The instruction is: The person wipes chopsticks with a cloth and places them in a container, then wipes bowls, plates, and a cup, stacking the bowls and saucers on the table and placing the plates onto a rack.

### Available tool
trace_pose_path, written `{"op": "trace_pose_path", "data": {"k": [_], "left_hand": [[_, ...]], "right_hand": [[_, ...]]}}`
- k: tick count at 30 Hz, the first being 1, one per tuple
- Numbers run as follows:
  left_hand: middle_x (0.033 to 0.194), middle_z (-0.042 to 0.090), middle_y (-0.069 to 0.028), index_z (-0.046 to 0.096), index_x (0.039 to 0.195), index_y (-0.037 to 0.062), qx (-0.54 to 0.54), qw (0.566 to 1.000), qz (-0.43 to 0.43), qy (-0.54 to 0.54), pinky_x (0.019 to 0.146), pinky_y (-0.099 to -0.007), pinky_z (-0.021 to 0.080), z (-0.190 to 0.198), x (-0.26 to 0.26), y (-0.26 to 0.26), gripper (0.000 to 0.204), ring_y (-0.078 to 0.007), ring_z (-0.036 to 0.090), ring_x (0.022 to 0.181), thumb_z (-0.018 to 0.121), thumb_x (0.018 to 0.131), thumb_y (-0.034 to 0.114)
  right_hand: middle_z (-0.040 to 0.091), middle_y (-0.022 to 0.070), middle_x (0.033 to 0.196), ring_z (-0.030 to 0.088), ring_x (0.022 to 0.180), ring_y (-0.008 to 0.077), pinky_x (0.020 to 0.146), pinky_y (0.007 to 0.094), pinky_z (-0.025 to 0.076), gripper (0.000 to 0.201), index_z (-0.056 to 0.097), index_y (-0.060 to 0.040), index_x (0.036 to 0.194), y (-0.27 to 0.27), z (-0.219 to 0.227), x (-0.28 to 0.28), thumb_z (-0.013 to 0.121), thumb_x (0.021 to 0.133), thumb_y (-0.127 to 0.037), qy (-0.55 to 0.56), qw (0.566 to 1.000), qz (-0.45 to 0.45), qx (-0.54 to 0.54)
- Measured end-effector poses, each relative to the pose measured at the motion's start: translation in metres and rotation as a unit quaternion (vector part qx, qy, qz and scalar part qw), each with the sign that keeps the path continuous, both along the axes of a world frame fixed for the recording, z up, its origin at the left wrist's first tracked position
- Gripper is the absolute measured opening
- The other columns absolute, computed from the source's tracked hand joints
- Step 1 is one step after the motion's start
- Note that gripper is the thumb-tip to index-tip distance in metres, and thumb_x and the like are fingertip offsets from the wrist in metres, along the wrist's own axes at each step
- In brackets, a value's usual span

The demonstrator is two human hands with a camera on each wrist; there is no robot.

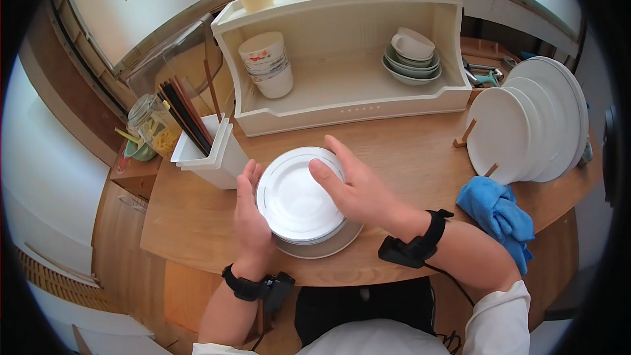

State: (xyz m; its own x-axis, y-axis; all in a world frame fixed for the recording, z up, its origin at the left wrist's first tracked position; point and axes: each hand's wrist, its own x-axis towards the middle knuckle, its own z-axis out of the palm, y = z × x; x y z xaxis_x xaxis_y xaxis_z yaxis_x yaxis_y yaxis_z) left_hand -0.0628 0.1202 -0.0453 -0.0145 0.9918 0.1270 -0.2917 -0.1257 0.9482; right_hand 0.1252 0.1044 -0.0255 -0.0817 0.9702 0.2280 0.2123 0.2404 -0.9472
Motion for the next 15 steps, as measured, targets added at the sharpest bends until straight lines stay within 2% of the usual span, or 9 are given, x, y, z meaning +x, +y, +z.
{"op": "trace_pose_path", "data": {"k": [1, 4, 8, 11, 12, 13, 14, 15], "left_hand": [[0.143, 0.036, -0.0206, 0.025, 0.144, -0.0059, 0.000, 1.000, 0.002, 0.000, 0.110, -0.0367, 0.031, 0.000, -0.001, 0.000, 0.065, -0.0264, 0.039, 0.131, 0.025, 0.103, 0.044], [0.145, 0.034, -0.0213, 0.023, 0.145, -0.0054, 0.001, 1.000, -0.017, 0.011, 0.111, -0.0368, 0.029, -0.001, -0.001, -0.001, 0.066, -0.0269, 0.037, 0.133, 0.025, 0.103, 0.045], [0.145, 0.035, -0.0187, 0.026, 0.144, -0.0039, -0.008, 1.000, 0.005, 0.000, 0.112, -0.0375, 0.027, -0.005, -0.018, -0.010, 0.063, -0.0261, 0.037, 0.134, 0.028, 0.103, 0.043], [0.141, 0.041, -0.0150, 0.031, 0.143, -0.0024, -0.073, 0.997, 0.022, -0.010, 0.110, -0.0380, 0.029, -0.017, -0.049, -0.022, 0.059, -0.0246, 0.040, 0.130, 0.033, 0.102, 0.040], [0.140, 0.043, -0.0137, 0.033, 0.142, -0.0019, -0.092, 0.995, 0.026, -0.013, 0.110, -0.0381, 0.030, -0.020, -0.056, -0.025, 0.057, -0.0241, 0.041, 0.129, 0.035, 0.102, 0.039], [0.138, 0.045, -0.0124, 0.035, 0.142, -0.0014, -0.109, 0.993, 0.029, -0.016, 0.109, -0.0383, 0.030, -0.022, -0.059, -0.027, 0.056, -0.0236, 0.042, 0.128, 0.036, 0.102, 0.038], [0.128, 0.052, -0.0068, 0.041, 0.138, 0.0024, -0.139, 0.990, 0.007, -0.027, 0.104, -0.0375, 0.035, -0.019, -0.056, -0.032, 0.054, -0.0202, 0.047, 0.120, 0.036, 0.101, 0.042], [0.128, 0.052, -0.0068, 0.041, 0.138, 0.0024, -0.129, 0.991, -0.001, -0.026, 0.104, -0.0375, 0.035, -0.011, -0.052, -0.036, 0.054, -0.0202, 0.047, 0.120, 0.036, 0.101, 0.042]], "right_hand": [[0.037, 0.0356, 0.139, 0.038, 0.133, 0.0401, 0.109, 0.0397, 0.031, 0.080, 0.028, 0.0156, 0.138, 0.002, -0.002, -0.003, 0.047, 0.096, -0.050, 0.004, 1.000, -0.016, 0.027], [0.037, 0.0336, 0.141, 0.037, 0.134, 0.0384, 0.109, 0.0398, 0.031, 0.080, 0.028, 0.0149, 0.139, 0.004, -0.006, -0.003, 0.047, 0.096, -0.050, 0.054, 0.998, -0.036, 0.016], [0.037, 0.0319, 0.142, 0.037, 0.134, 0.0379, 0.110, 0.0393, 0.030, 0.080, 0.028, 0.0134, 0.140, 0.006, -0.010, 0.017, 0.048, 0.096, -0.050, 0.099, 0.993, -0.056, 0.019], [0.037, 0.0315, 0.142, 0.037, 0.134, 0.0372, 0.110, 0.0384, 0.030, 0.080, 0.028, 0.0118, 0.141, 0.001, -0.012, 0.038, 0.047, 0.096, -0.052, 0.087, 0.993, -0.077, -0.025], [0.038, 0.0310, 0.142, 0.037, 0.134, 0.0369, 0.110, 0.0376, 0.030, 0.080, 0.029, 0.0120, 0.140, -0.001, -0.016, 0.043, 0.045, 0.096, -0.053, 0.070, 0.992, -0.060, -0.083], [0.038, 0.0305, 0.142, 0.038, 0.134, 0.0365, 0.110, 0.0368, 0.030, 0.080, 0.030, 0.0123, 0.140, -0.003, -0.017, 0.046, 0.043, 0.096, -0.054, 0.053, 0.988, -0.044, -0.138], [0.038, 0.0305, 0.142, 0.038, 0.134, 0.0365, 0.110, 0.0368, 0.030, 0.080, 0.030, 0.0123, 0.140, -0.005, -0.016, 0.046, 0.043, 0.096, -0.054, 0.054, 0.989, -0.050, -0.130], [0.041, 0.0293, 0.140, 0.040, 0.132, 0.0368, 0.109, 0.0373, 0.032, 0.077, 0.033, 0.0103, 0.139, -0.007, -0.013, 0.042, 0.040, 0.097, -0.054, 0.023, 0.988, -0.037, -0.148]]}}
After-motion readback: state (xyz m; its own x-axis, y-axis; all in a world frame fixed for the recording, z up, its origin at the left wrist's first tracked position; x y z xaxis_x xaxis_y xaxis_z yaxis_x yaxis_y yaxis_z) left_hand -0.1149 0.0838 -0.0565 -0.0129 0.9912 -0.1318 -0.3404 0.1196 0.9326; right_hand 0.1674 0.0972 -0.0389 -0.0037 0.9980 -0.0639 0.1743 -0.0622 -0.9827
